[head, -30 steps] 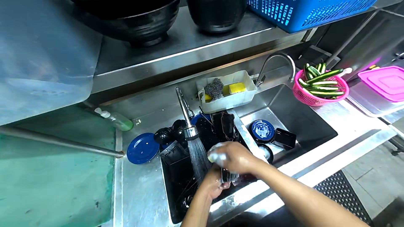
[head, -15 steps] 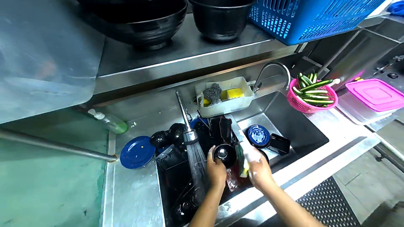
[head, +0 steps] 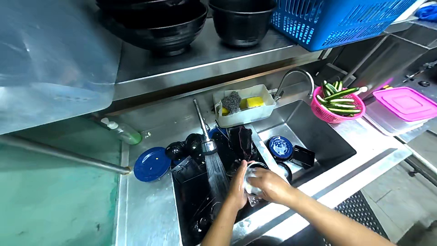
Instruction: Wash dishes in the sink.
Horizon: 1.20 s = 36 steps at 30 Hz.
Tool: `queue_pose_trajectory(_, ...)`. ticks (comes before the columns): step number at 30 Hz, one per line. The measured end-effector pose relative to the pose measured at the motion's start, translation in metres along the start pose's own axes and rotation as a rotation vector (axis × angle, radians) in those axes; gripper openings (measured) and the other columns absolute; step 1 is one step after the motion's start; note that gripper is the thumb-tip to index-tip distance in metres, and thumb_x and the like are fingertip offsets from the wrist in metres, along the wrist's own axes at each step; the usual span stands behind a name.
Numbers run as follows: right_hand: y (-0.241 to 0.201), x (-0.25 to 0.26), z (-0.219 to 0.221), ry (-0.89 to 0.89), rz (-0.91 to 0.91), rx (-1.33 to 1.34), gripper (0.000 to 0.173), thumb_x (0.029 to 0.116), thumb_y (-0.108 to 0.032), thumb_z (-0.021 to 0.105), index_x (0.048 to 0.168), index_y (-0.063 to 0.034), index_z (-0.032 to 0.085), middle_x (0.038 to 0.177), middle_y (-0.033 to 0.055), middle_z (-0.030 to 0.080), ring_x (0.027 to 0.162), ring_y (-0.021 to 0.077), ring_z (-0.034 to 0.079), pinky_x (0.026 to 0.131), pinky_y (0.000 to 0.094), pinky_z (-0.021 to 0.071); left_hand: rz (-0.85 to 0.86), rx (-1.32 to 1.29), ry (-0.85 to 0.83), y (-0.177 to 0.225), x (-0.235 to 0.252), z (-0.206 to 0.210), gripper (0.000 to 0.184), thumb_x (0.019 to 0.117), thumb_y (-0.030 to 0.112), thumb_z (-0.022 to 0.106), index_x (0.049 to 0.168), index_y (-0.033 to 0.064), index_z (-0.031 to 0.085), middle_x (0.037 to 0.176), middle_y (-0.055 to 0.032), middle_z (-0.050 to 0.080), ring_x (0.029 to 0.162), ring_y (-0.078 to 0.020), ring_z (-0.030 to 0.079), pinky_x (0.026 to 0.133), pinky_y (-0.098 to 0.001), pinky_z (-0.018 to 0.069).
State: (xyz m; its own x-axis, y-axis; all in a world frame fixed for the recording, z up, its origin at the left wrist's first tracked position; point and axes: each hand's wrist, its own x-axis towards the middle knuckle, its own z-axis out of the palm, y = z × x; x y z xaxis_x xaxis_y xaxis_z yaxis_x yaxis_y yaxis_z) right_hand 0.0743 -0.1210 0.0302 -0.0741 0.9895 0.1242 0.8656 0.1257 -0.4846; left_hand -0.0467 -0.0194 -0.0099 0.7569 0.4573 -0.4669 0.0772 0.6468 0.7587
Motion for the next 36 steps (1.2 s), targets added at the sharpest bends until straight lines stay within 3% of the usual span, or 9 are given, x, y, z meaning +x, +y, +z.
queue_pose_trajectory(3,0.01,0.006,0.019,0.276,0.181,-0.144,0.009,0.0895,-0.006,0.067,0.096,-0.0058,0.073,0.094,0.014,0.073,0.095,0.0312,0.072,0.083,0.0503,0.0615,0.125,0.053,0.112,-0.001,0.0,0.015,0.041,0.1056,0.037,0.053,0.137,0.012,0.059,0.124,-0.013,0.066,0.107,-0.027,0.067,0.082,-0.0484,0.0597)
queue_pose_trajectory(6,0.0,0.01,0.042,0.362,0.725,0.561,0.023,0.0979,-0.008,0.057,0.115,0.0019,0.069,0.108,0.0108,0.073,0.104,0.0175,0.069,0.096,0.0377,0.0568,0.424,0.563,0.278,-0.009,0.01,0.01,0.056,0.0834,0.045,0.078,0.13,0.0141,0.067,0.131,-0.0045,0.064,0.124,-0.0176,0.059,0.105,-0.0435,0.051)
queue_pose_trajectory(9,-0.003,0.005,0.037,0.353,0.848,1.354,0.021,0.0999,-0.01,0.052,0.119,-0.0037,0.058,0.095,0.0072,0.069,0.082,0.0157,0.068,0.075,0.0356,0.0597,0.43,0.499,0.23,-0.013,0.015,-0.004,0.052,0.0853,0.043,0.077,0.129,0.0151,0.068,0.131,-0.0036,0.064,0.124,-0.0177,0.058,0.104,-0.0431,0.051)
queue_pose_trajectory(11,0.001,-0.004,0.019,0.356,0.775,1.6,0.028,0.099,-0.014,0.053,0.124,-0.0056,0.06,0.102,0.0112,0.072,0.091,0.0203,0.07,0.081,0.04,0.0607,0.378,0.193,0.175,-0.02,0.019,-0.009,0.045,0.096,0.04,0.064,0.135,0.0165,0.063,0.127,-0.0075,0.066,0.111,-0.0221,0.064,0.09,-0.0454,0.0567)
queue_pose_trajectory(16,0.03,-0.029,-0.013,0.63,0.752,1.34,0.04,0.098,-0.026,0.06,0.136,-0.0122,0.058,0.113,0.0108,0.071,0.099,0.021,0.07,0.085,0.0423,0.0604,0.055,-0.553,0.218,-0.015,0.013,-0.01,0.066,0.1017,0.069,0.033,0.139,0.019,0.055,0.124,-0.0174,0.066,0.104,-0.0349,0.068,0.08,-0.0547,0.0594)
queue_pose_trajectory(19,0.038,-0.032,0.004,0.43,0.89,0.966,0.083,0.0836,-0.025,0.078,0.155,-0.0159,0.036,0.13,0.0106,0.063,0.113,0.0217,0.066,0.092,0.0443,0.0601,-0.033,-0.633,0.164,-0.025,0.012,0.003,0.073,0.0988,0.075,0.03,0.138,0.0189,0.057,0.121,-0.0181,0.067,0.102,-0.0353,0.068,0.079,-0.054,0.0586)
queue_pose_trajectory(26,0.09,-0.051,-0.011,0.503,1.063,0.553,0.065,0.0923,-0.004,0.068,0.15,-0.0134,0.041,0.123,0.0205,0.064,0.099,0.0341,0.067,0.08,0.0584,0.0576,0.043,0.757,0.129,-0.022,0.012,-0.032,0.041,0.1053,0.042,0.053,0.136,0.0161,0.063,0.131,-0.01,0.065,0.114,-0.023,0.066,0.096,-0.0462,0.0561)
queue_pose_trajectory(30,0.164,-0.092,-0.014,0.671,1.322,0.375,0.074,0.0901,-0.007,0.068,0.154,-0.0094,0.03,0.125,0.0289,0.06,0.1,0.045,0.065,0.079,0.0674,0.054,-0.337,1.427,0.289,-0.031,-0.005,-0.103,0.037,0.1023,0.038,0.054,0.123,0.0102,0.069,0.122,-0.0169,0.069,0.116,-0.0356,0.066,0.097,-0.0606,0.0522)
queue_pose_trajectory(36,0.222,-0.12,0.048,0.065,1.584,0.17,0.074,0.095,-0.022,0.069,0.152,0.0041,0.029,0.13,0.0326,0.06,0.119,0.0471,0.062,0.1,0.0633,0.0504,-0.562,1.782,0.293,-0.09,-0.027,-0.088,0.044,0.0951,0.009,0.059,0.139,0.0089,0.06,0.143,-0.0211,0.055,0.128,-0.0414,0.056,0.096,-0.0575,0.0535)
